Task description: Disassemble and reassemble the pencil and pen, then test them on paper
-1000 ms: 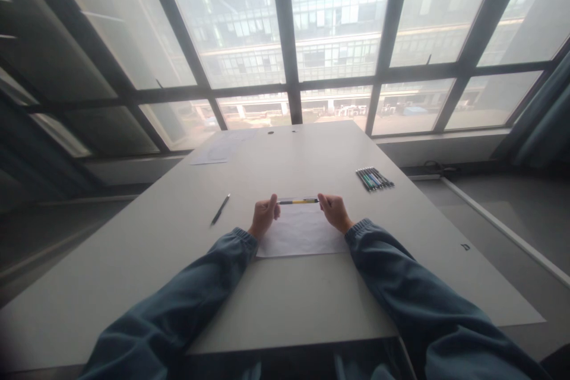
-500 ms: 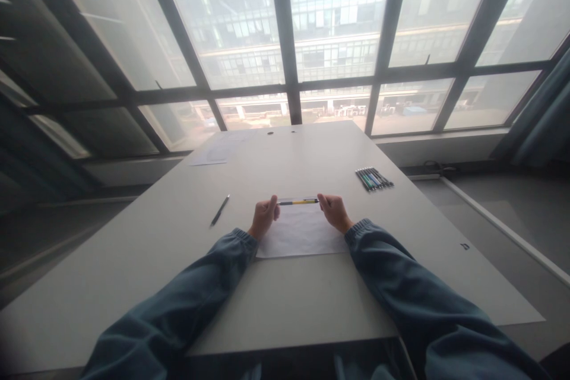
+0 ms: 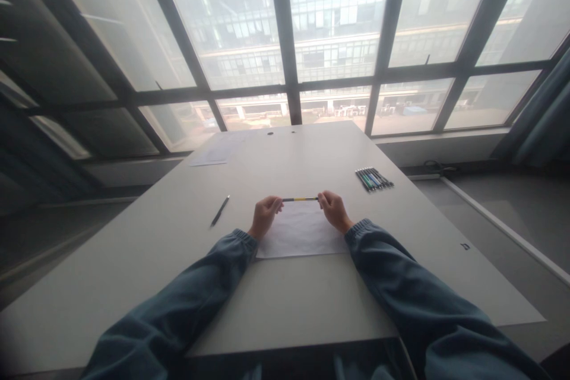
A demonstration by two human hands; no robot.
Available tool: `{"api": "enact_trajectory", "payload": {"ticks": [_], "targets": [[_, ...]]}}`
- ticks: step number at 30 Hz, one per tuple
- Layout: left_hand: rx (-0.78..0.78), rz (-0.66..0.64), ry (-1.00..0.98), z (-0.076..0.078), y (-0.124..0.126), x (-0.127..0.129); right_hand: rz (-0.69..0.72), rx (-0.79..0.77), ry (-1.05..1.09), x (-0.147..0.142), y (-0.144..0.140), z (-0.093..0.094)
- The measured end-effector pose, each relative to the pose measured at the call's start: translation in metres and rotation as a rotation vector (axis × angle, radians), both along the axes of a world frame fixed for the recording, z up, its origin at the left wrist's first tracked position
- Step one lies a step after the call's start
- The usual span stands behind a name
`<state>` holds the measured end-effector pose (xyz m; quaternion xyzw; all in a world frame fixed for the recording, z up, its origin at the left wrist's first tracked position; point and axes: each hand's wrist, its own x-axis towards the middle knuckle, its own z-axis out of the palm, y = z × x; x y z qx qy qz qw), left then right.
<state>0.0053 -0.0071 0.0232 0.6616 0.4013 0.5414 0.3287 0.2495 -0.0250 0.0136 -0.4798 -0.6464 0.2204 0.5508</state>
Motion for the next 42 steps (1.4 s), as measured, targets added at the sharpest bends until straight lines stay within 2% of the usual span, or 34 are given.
{"api": "enact_trajectory", "payload": {"ticks": [7, 15, 22, 31, 35, 39, 42], "targets": [[-0.032, -0.002, -0.07, -0.004, 0.002, 0.001, 0.001, -0.029, 0.03, 0.001, 0.002, 0.0], [-0.043, 0.017, -0.093, -0.01, 0.007, 0.0, 0.117, -0.083, 0.081, 0.001, 0.005, -0.005], [-0.035, 0.02, -0.067, -0.009, 0.006, -0.001, 0.178, -0.125, 0.086, -0.001, 0.005, -0.008], [-0.032, -0.036, -0.051, -0.007, 0.004, 0.0, 0.166, -0.113, 0.229, -0.003, 0.008, -0.011], [0.019, -0.032, 0.063, -0.007, 0.005, -0.002, 0.18, -0.121, 0.235, -0.003, 0.006, -0.008], [0.212, -0.028, 0.32, -0.004, 0.006, -0.006, 0.202, -0.135, 0.24, -0.004, 0.001, -0.001], [0.311, -0.046, 0.443, 0.0, 0.004, -0.008, 0.21, -0.15, 0.246, -0.005, -0.001, 0.002]]}}
